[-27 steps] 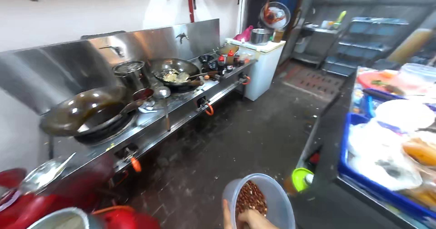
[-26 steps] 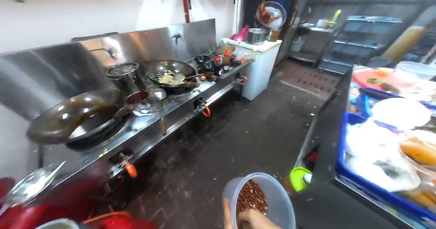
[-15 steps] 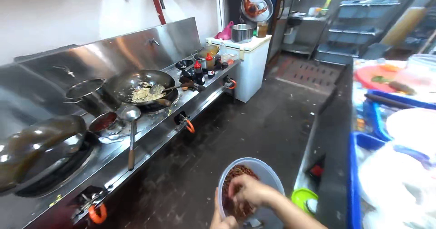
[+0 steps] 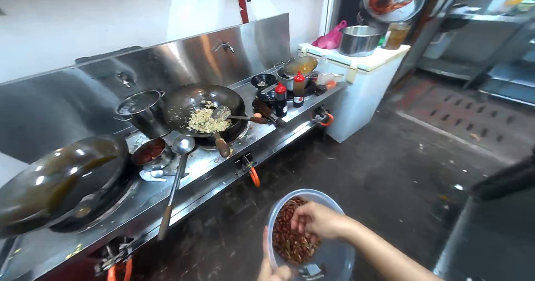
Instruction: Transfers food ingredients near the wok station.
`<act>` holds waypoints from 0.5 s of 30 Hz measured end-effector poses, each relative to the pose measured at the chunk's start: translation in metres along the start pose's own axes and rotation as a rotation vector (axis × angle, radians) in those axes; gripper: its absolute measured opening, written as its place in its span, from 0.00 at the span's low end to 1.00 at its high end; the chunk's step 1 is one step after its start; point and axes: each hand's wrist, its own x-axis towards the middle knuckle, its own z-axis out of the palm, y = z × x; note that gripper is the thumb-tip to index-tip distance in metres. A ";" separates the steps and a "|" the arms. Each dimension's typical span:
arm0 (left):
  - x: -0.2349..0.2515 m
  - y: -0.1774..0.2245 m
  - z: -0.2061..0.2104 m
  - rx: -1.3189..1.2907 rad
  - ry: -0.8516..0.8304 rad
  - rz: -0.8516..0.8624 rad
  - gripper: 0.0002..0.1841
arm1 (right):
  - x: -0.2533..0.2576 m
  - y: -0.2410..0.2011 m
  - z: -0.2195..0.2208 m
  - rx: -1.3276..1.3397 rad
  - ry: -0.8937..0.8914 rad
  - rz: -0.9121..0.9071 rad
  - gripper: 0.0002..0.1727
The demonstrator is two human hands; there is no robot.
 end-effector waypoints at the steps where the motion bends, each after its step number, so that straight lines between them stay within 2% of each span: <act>1: 0.015 0.005 -0.004 0.003 -0.014 0.012 0.49 | 0.015 -0.005 -0.007 -0.080 -0.004 0.025 0.17; 4: 0.058 0.021 -0.011 0.000 -0.048 0.050 0.50 | 0.059 -0.015 -0.022 -0.206 0.034 0.068 0.15; 7: 0.095 0.050 -0.013 0.000 -0.045 0.025 0.51 | 0.093 -0.031 -0.022 -0.250 0.098 0.155 0.21; 10: 0.124 0.073 -0.014 0.050 -0.032 0.023 0.54 | 0.111 -0.055 -0.025 -0.399 0.077 0.243 0.21; 15: 0.165 0.077 -0.017 0.029 0.042 0.179 0.55 | 0.143 -0.055 -0.060 -0.453 0.007 0.062 0.18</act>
